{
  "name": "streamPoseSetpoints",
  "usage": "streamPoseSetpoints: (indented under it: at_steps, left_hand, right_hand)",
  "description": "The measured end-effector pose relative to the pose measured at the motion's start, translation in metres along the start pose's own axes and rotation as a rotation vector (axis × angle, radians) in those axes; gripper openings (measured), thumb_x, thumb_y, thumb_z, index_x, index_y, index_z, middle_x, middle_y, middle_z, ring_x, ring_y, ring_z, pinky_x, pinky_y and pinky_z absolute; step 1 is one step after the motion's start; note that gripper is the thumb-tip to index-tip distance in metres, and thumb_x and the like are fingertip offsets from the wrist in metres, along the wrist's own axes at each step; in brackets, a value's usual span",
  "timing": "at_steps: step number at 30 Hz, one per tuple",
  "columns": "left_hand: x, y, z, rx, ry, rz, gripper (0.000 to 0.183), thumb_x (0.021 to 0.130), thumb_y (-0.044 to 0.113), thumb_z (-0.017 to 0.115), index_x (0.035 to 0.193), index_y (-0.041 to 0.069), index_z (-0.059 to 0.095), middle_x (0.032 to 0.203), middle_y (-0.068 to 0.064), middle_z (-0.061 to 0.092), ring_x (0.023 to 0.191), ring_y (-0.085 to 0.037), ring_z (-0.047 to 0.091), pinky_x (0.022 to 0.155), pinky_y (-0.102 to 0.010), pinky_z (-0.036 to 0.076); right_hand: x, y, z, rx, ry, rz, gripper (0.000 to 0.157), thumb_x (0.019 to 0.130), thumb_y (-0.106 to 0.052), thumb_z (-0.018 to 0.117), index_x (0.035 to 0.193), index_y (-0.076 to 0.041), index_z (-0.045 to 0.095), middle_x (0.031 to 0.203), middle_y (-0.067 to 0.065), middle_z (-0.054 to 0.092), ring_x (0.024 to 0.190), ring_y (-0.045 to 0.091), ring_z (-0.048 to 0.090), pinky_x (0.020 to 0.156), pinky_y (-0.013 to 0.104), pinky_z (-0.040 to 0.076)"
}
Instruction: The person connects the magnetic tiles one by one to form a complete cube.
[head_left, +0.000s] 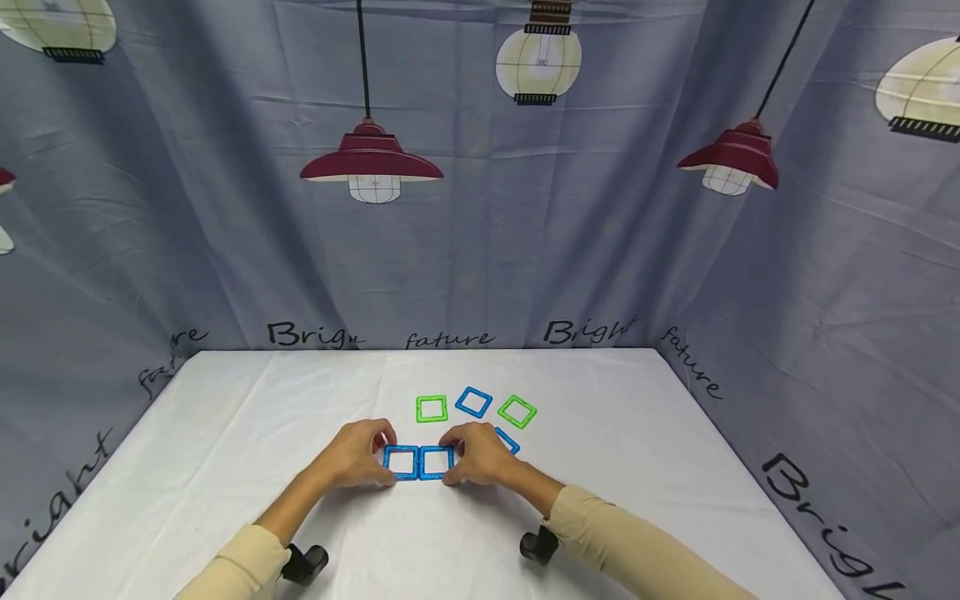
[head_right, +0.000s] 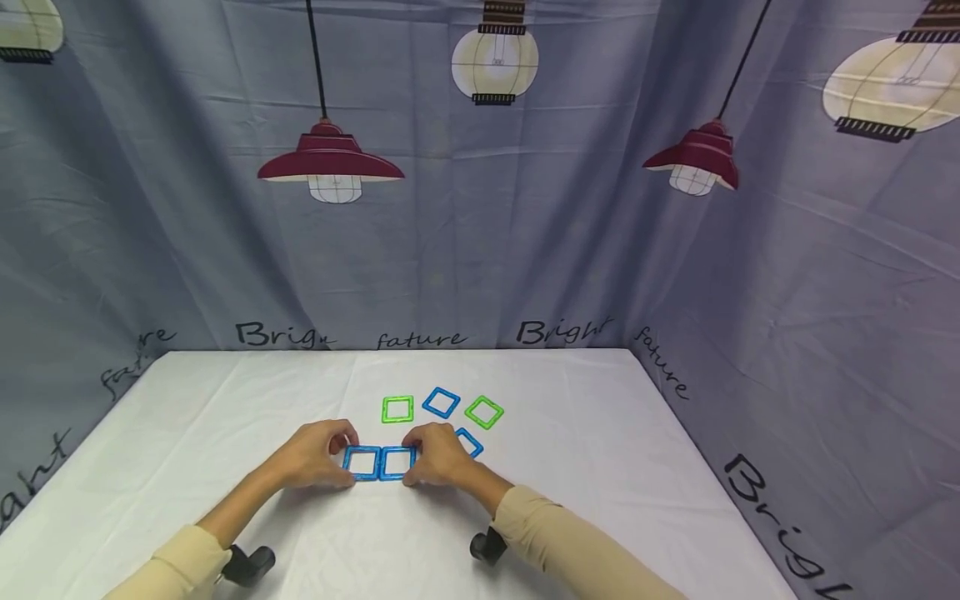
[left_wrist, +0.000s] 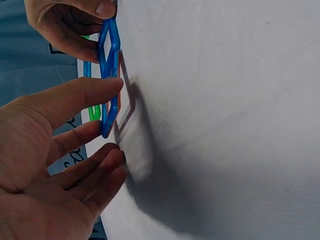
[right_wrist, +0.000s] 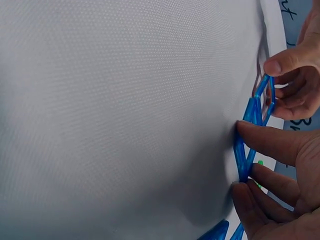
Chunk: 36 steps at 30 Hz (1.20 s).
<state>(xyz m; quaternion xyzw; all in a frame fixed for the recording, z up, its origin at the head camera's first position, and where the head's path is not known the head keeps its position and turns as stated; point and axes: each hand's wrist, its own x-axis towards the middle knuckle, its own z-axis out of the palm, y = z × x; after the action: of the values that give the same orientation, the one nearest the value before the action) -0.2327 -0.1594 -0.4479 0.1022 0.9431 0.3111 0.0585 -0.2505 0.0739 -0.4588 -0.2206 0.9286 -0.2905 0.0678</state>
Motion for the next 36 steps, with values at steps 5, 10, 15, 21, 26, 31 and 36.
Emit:
streamPoseSetpoints:
  at_steps: [5,10,15,21,26,31,36]
  left_hand:
    - [0.001,0.004,0.0,-0.014,-0.012,-0.015,0.046,0.06,0.007,0.094,0.096,0.01,0.066,0.084,-0.005,0.06,0.075,-0.017,0.051,0.067,-0.032,0.044]
    - [-0.001,0.008,-0.001,-0.016,-0.023,-0.02,0.045,0.061,0.004,0.092,0.097,0.007,0.065,0.081,-0.005,0.058,0.072,-0.017,0.051,0.065,-0.031,0.043]
    - [-0.001,0.011,-0.006,-0.01,-0.031,-0.028,0.046,0.062,0.003,0.092,0.099,0.006,0.066,0.082,-0.005,0.06,0.072,-0.016,0.053,0.066,-0.03,0.045]
    - [-0.001,0.013,-0.015,-0.097,-0.08,-0.002,0.049,0.061,-0.007,0.086,0.107,0.002,0.07,0.083,-0.005,0.064,0.076,-0.014,0.057,0.069,-0.03,0.049]
    - [0.001,0.018,-0.021,-0.156,-0.093,-0.009,0.053,0.064,-0.008,0.082,0.115,0.0,0.071,0.087,-0.004,0.069,0.081,-0.015,0.062,0.072,-0.031,0.05]
    - [0.003,0.021,-0.021,-0.258,-0.093,-0.001,0.055,0.069,-0.004,0.085,0.121,-0.003,0.067,0.101,-0.007,0.071,0.091,-0.019,0.07,0.078,-0.033,0.056]
    - [0.006,0.022,-0.019,-0.33,-0.111,0.017,0.051,0.071,-0.001,0.087,0.117,-0.003,0.065,0.105,-0.01,0.072,0.093,-0.02,0.072,0.081,-0.036,0.058]
  right_hand:
    - [0.0,0.0,-0.001,-0.002,-0.005,0.006,0.049,0.068,-0.014,0.094,0.113,-0.008,0.076,0.094,0.002,0.07,0.082,0.012,0.055,0.073,0.024,0.047]
    - [0.0,-0.001,-0.001,-0.016,-0.007,0.014,0.048,0.068,-0.014,0.093,0.113,-0.009,0.076,0.095,0.002,0.071,0.082,0.012,0.055,0.073,0.024,0.047]
    - [0.002,-0.001,0.0,-0.014,-0.004,-0.002,0.049,0.068,-0.015,0.094,0.113,-0.008,0.076,0.095,0.002,0.07,0.082,0.011,0.054,0.073,0.024,0.047]
    - [0.002,0.0,-0.001,-0.019,-0.005,0.002,0.048,0.068,-0.015,0.094,0.112,-0.008,0.077,0.093,0.002,0.07,0.08,0.011,0.054,0.072,0.023,0.046]
    - [0.001,0.0,-0.002,-0.002,-0.006,0.003,0.047,0.069,-0.015,0.093,0.113,-0.008,0.076,0.093,0.002,0.069,0.081,0.012,0.054,0.072,0.024,0.046]
    - [0.001,0.002,0.0,-0.002,-0.006,0.005,0.048,0.069,-0.015,0.093,0.113,-0.008,0.076,0.094,0.002,0.07,0.081,0.012,0.053,0.072,0.025,0.046]
    - [0.001,0.003,0.001,-0.002,-0.003,0.002,0.049,0.069,-0.016,0.093,0.114,-0.007,0.076,0.094,0.001,0.07,0.082,0.012,0.054,0.073,0.025,0.046]
